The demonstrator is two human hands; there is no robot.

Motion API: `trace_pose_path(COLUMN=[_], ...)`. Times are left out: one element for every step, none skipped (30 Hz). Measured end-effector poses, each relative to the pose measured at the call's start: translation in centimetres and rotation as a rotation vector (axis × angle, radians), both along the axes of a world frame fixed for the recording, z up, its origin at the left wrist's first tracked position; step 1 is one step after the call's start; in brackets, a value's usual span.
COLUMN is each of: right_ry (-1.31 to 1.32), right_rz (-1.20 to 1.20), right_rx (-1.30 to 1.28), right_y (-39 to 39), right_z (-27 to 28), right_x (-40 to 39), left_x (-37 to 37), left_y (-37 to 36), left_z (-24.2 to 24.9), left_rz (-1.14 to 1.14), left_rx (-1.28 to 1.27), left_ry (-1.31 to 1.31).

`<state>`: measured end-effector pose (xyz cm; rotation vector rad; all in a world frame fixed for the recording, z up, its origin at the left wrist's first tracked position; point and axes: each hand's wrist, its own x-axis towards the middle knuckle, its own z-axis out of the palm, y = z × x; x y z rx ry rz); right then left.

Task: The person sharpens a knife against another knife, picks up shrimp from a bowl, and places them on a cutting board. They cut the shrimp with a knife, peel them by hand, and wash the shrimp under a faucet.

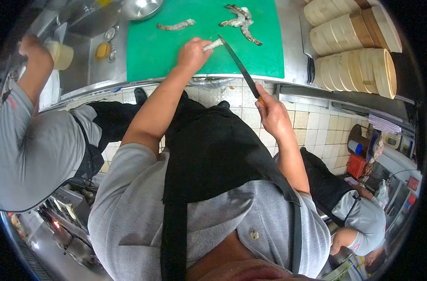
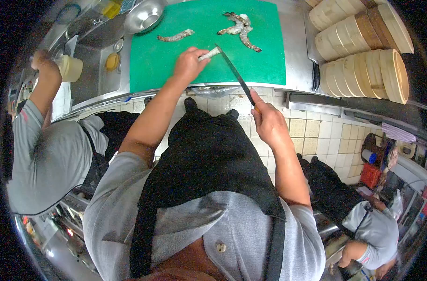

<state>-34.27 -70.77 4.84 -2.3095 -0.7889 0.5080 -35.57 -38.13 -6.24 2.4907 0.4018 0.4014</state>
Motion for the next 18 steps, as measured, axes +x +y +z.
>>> trace_pose_path(right_ry=[-0.005, -0.008, -0.012, -0.017, -0.024, -0.031, -0.055, -0.080, -0.107, -0.127, -0.146, -0.165, -0.148, -0.130, -0.111, -0.118, -0.125, -0.134], right_rz=[0.007, 0.015, 0.023, 0.027, 0.030, 0.034, 0.048, 0.060, 0.070, 0.067, 0.066, 0.069, 0.063, 0.057, 0.050, 0.068, 0.086, 0.104], right_rx=[-0.012, -0.024, -0.035, -0.047, -0.060, -0.071, -0.081, -0.092, -0.102, -0.080, -0.057, -0.033, -0.029, -0.026, -0.025, -0.036, -0.049, -0.061], right_y=[0.1, 0.2, 0.4, 0.6, 0.8, 1.2, 1.7, 2.5, 3.1, 3.5, 4.0, 4.6, 4.7, 4.6, 4.6, 4.4, 4.0, 3.9], right_z=[0.2, 0.5, 0.6, 0.4, 0.1, -0.3, -0.6, -1.0, -1.3, -1.8, -2.6, -2.4, -1.9, -1.0, -0.1, 0.4, 0.8, 1.0], right_x=[0.0, 0.1, 0.0, 0.0, 0.1, 0.4, 0.6, 0.9, 1.3, 1.6, 1.9, 2.0, 2.0, 2.0, 1.8, 1.6, 1.5, 1.5], left_x=[-0.1, -0.2, -0.2, -0.2, -0.2, -0.1, -0.2, -0.2, -0.2, -0.2, -0.2, -0.2, -0.3, -0.4, -0.5, -0.5, -0.5, -0.5], left_y=[-0.1, -0.1, -0.1, -0.1, -0.1, 0.0, 0.0, -0.1, -0.1, -0.1, -0.1, 0.0, 0.1, 0.2, 0.1, 0.1, -0.1, -0.1], left_z=[0.1, 0.2, 0.2, 0.2, 0.3, 0.1, -0.1, -0.2, -0.4, -0.5, -0.6, -0.7, -0.7, -0.7, -0.7, -0.7, -0.8, -0.8], left_rz=[0.000, 0.002, -0.001, -0.006, -0.012, -0.016, -0.020, -0.027, -0.031, -0.033, -0.034, -0.035, -0.033, -0.031, -0.016, -0.002, 0.011, 0.010], left_rx=[-0.018, -0.036, -0.033, -0.030, -0.027, -0.023, -0.020, -0.017, -0.019, -0.020, -0.021, -0.020, -0.019, -0.018, -0.028, -0.039, -0.050, -0.057], left_ry=[-0.011, -0.022, -0.028, -0.035, -0.044, -0.065, -0.084, -0.103, -0.117, -0.132, -0.147, -0.146, -0.145, -0.143, -0.146, -0.151, -0.155, -0.143])
